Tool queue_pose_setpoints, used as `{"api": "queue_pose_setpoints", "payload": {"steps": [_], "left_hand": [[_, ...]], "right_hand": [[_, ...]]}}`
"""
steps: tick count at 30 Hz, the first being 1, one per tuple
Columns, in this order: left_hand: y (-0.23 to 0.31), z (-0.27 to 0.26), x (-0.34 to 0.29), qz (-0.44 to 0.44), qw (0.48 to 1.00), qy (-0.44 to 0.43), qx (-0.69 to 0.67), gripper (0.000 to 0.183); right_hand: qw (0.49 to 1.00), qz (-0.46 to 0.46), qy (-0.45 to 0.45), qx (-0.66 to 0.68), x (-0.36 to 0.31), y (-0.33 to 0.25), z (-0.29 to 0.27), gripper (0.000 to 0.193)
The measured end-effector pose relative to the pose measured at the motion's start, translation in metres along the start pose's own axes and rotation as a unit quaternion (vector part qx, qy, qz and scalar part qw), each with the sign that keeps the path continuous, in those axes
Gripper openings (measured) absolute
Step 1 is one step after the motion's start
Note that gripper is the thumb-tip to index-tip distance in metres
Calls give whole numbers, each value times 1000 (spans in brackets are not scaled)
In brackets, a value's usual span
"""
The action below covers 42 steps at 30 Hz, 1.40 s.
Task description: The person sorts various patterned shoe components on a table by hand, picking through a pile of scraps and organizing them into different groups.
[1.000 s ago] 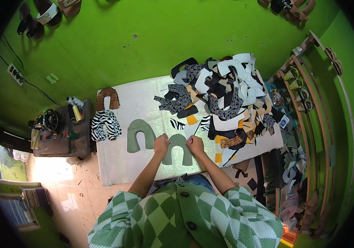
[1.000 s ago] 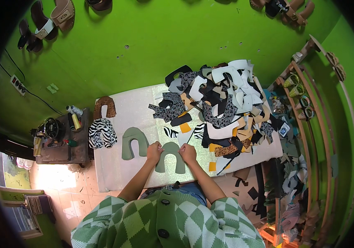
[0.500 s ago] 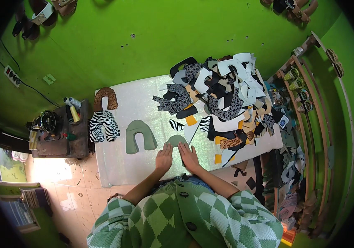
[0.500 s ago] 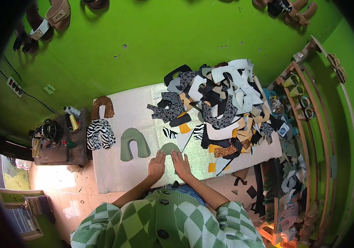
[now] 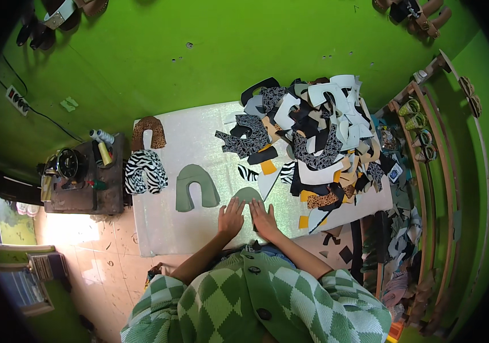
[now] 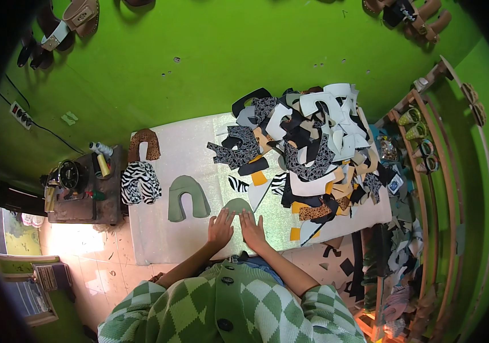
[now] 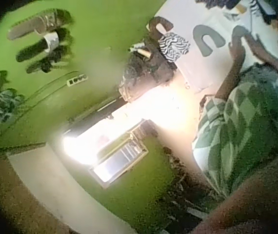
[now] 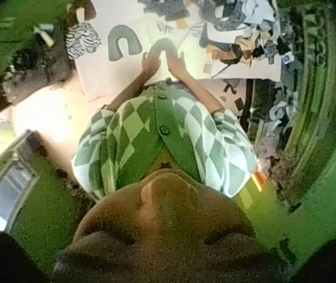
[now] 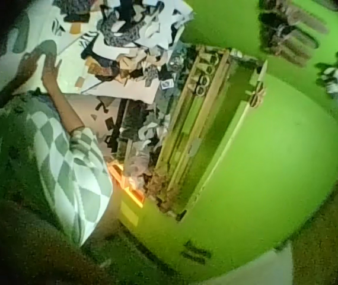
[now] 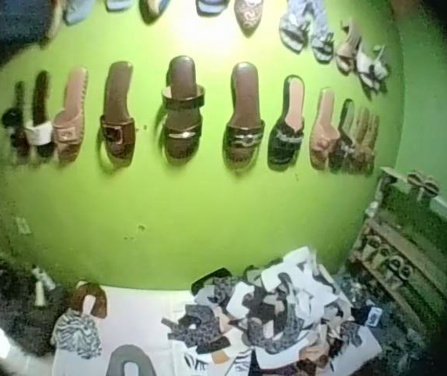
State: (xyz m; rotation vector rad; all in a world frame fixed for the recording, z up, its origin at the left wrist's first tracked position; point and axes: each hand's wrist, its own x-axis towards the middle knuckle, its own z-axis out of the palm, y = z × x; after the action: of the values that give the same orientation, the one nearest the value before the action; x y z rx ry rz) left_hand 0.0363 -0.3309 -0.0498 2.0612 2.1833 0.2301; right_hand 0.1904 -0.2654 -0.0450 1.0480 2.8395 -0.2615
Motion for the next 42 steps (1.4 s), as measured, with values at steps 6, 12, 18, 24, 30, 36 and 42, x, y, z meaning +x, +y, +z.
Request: {"api": "queue_pose_setpoints", "payload": {"steps": [6,12,18,24,30,36,42], "left_hand": [[0,0,0,-2,1000,-19,7,61],[2,0,1,1,999,-30,16,63],[1,1,3,7,999,-35,24,62],[-6,-4,13,-34,996,14,-86,50],[-14,-24,46,-115,980,93,-130,27],[-28,-22,63,-172,982,24,-76,28],[-31,-5,63,-193,979,-2,-71,25]], "right_hand": [[999,7,-3,31,-1,-1,6,59],[995,13,-91,45,8,4,-11,57],[996,8,-82,40,6,3,-10,58],[959,99,-15,265,23,29,-38,38],[896,343,30,279,42,47,-39,23],[916,319,44,238,44,36,-28,24],[901,324,102,271,40,29,-11,23]]}}
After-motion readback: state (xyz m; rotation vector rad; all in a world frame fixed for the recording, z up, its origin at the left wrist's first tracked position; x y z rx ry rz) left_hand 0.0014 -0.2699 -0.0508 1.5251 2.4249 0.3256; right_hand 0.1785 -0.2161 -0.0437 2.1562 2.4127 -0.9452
